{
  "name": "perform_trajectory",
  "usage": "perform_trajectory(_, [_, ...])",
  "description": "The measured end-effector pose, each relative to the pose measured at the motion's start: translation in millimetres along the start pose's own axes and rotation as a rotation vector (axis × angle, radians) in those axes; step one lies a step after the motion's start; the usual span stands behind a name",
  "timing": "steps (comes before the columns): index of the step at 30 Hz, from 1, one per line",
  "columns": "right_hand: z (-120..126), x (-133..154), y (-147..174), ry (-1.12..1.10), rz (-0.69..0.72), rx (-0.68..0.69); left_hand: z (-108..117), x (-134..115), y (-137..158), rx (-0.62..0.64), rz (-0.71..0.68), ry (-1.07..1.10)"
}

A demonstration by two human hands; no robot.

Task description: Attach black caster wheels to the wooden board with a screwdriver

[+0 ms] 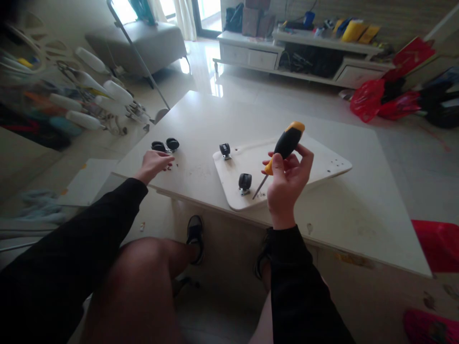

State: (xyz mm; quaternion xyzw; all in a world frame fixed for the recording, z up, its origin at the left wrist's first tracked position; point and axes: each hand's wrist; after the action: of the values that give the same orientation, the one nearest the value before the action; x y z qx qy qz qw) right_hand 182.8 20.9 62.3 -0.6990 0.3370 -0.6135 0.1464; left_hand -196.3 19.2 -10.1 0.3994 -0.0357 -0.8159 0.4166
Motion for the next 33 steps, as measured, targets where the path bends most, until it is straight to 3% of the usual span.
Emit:
perform_trajectory(2, [-2, -3, -1, -0.009, 0.029, -0.003, 1, -19, 24, 0.001, -0.013, 0.045])
perform_trajectory(8, [-5, -5, -1, -0.023, 0.108, 0.0, -31, -64, 138, 0.477, -0.208, 0.015])
perform_trajectory(12, [-1, -1, 4, 0.006, 0.112, 0.009, -69, -68, 181, 0.534, -0.26, 0.085])
perform_trajectory(16, [8, -1, 9, 0.034, 0.133, 0.071, -95, -60, 180, 0.506, -0.278, 0.07])
perform_trajectory(22, [18, -10, 12, 0.087, 0.122, 0.183, -101, -58, 168, 0.455, -0.335, 0.036])
perform_trajectory(27, [17, -15, 14, 0.081, 0.116, 0.233, -103, -58, 171, 0.245, -0.652, -0.034])
perform_trajectory(33, [16, -16, 15, 0.105, 0.144, 0.232, -107, -58, 172, 0.287, -0.812, -0.172])
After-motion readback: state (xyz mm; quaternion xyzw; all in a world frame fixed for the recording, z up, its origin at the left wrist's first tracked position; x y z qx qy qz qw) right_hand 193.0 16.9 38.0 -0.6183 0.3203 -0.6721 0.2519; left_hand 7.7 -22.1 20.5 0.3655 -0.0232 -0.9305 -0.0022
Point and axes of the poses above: each hand's wrist, its own y-axis away from the middle knuckle, its own z-axis out of the back of the hand, x = y × z, and after that the axes turned 13 degrees about z, right-handed
